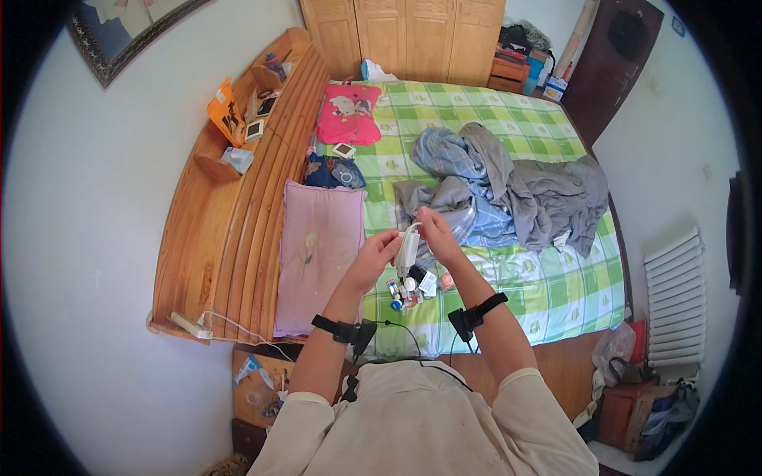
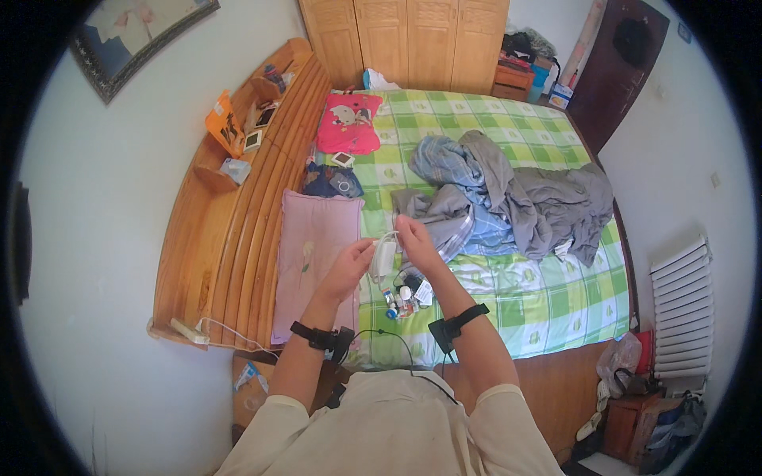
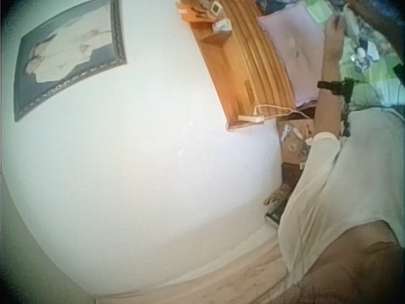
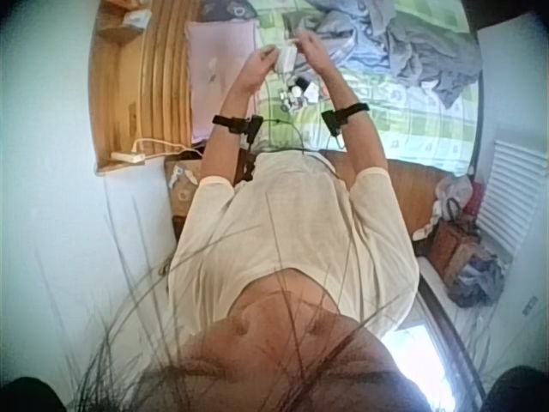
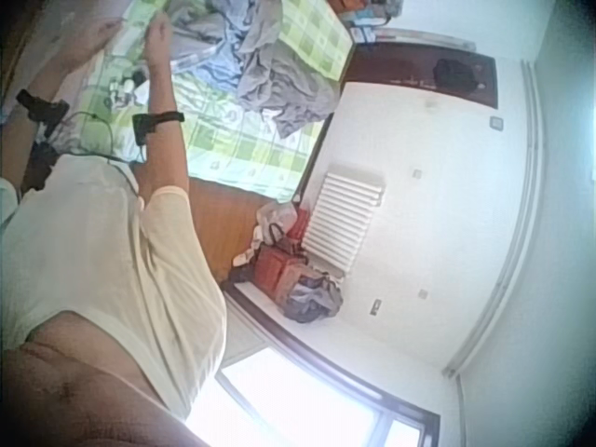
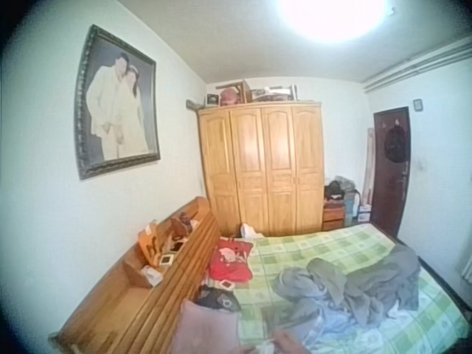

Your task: The person handles a white power adapter, a black electronic device, and various small components on a bed. They move the items between the headboard and the bed surface, fitting small plastic pieces together by hand.

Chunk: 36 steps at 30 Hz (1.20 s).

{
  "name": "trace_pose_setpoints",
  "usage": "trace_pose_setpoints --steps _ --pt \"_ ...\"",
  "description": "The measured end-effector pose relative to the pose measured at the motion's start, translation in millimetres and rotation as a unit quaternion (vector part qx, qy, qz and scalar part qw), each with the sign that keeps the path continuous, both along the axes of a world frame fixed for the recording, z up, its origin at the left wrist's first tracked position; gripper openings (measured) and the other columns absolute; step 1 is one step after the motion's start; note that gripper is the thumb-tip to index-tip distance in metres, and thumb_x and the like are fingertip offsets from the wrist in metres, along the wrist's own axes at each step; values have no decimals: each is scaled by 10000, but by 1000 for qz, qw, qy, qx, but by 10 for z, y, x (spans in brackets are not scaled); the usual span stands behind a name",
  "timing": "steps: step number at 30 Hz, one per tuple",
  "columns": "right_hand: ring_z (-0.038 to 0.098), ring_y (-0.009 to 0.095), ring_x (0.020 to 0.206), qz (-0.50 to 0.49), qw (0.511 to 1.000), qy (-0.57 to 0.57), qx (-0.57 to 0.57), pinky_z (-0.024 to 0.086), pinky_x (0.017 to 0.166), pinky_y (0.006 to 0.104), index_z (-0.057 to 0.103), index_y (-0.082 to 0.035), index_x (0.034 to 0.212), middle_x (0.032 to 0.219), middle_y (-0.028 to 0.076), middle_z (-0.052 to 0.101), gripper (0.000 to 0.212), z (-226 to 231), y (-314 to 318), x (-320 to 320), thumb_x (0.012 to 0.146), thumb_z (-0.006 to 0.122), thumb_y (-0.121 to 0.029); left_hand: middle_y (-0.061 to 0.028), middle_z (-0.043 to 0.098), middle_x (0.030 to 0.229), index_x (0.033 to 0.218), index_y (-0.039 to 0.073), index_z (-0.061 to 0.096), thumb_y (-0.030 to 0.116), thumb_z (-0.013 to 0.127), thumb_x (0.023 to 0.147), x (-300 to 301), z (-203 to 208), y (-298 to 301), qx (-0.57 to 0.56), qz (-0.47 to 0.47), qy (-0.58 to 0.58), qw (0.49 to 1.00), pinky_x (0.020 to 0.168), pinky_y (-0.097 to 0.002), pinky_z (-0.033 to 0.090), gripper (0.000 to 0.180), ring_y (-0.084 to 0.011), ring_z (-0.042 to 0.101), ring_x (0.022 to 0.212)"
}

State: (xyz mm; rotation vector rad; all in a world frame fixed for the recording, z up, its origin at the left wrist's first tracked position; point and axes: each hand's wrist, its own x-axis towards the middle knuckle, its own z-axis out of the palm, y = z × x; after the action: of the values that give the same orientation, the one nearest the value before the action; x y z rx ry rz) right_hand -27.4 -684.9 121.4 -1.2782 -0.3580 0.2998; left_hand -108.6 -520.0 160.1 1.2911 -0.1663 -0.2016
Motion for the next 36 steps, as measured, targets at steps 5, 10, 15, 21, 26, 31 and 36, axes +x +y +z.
trace_pose_setpoints --steps 5,10,15,21,26,31,36 --pt "378 29 630 -15 999 -21 -40 319 553 212 523 -126 786 692 -82 432 340 98 44 -87 1012 432 -362 -4 616 1033 1205 -16 548 251 479 1003 5 -74 57 18 -28 -5 999 796 -210 458 342 -55 566 906" --pt "491 77 686 -24 999 -19 -44 400 605 262 595 -50 885 751 -21 554 391 -215 140 -154 1018 394 -358 -15 619 1021 1176 -1 559 251 481 1002 57 -170 -1 -30 -2 1 1000 766 -219 462 316 -70 577 892" --pt "622 344 750 -53 950 -164 -260 464 700 415 611 36 899 757 209 629 371 -267 234 -423 981 388 -249 -16 634 922 1139 16 566 257 498 994 132 -241 158 8 110 -4 994 699 -226 467 289 -77 584 781" --pt "611 429 695 14 848 -288 -444 461 618 537 492 -10 1065 751 234 619 238 -2 264 -629 939 472 -210 -37 608 888 1083 -24 569 259 597 941 169 -235 272 30 213 6 977 609 -234 445 318 -89 562 730" --pt "619 395 664 13 802 -334 -495 476 581 509 502 -38 941 734 179 625 170 92 252 -693 927 491 -208 -64 615 950 1084 -38 565 259 624 922 217 -326 372 81 277 -16 957 666 -245 472 344 -111 579 780" --pt "624 384 662 45 782 -334 -524 481 575 501 512 -41 933 722 168 622 192 176 294 -754 921 509 -232 -87 618 966 1091 -48 563 245 656 901 253 -465 398 115 310 -6 944 739 -256 485 362 -127 587 829" --pt "626 348 640 4 769 -388 -509 486 560 459 554 -66 828 716 129 621 276 322 257 -671 895 570 -333 -89 615 956 1070 -57 566 234 671 890 251 -581 439 131 328 -52 934 729 -251 489 358 -142 594 821"
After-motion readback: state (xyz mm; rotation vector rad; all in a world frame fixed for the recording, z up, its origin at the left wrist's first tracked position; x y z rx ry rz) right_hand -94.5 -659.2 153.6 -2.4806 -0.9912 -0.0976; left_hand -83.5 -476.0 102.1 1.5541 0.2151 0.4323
